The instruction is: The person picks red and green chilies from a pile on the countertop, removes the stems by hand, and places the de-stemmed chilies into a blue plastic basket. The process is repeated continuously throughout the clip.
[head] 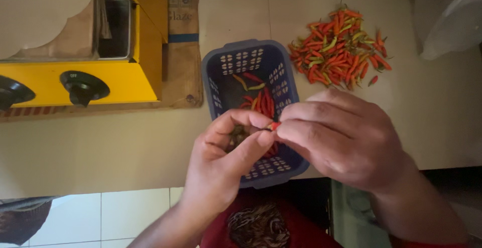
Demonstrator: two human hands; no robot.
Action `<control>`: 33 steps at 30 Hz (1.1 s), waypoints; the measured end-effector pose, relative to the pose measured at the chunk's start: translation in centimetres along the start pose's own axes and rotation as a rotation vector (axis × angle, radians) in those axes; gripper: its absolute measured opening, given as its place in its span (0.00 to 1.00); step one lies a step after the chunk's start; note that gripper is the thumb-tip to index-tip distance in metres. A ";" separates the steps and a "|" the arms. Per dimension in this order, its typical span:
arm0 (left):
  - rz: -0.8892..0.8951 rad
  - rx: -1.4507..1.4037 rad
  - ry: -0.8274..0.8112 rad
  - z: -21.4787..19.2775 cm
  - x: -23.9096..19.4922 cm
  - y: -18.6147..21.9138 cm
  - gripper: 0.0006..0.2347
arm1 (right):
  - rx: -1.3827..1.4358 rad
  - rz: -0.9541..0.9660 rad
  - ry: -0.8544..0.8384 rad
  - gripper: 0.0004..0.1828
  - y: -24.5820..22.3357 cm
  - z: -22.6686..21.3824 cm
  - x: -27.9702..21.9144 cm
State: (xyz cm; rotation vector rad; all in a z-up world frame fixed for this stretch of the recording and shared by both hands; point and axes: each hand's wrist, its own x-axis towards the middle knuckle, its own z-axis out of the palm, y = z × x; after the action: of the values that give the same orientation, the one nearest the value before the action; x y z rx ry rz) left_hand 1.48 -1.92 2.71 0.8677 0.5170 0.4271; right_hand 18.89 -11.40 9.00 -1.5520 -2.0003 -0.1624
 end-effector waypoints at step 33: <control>-0.123 -0.386 0.121 -3.4 0.5 -0.3 0.06 | 0.425 0.884 0.123 0.08 7.8 3.0 -7.8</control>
State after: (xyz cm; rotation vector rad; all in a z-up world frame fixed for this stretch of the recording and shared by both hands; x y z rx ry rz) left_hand -0.08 0.28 0.53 0.4386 0.5729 0.4504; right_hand 25.99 -14.30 0.53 -1.9007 -1.0125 0.4729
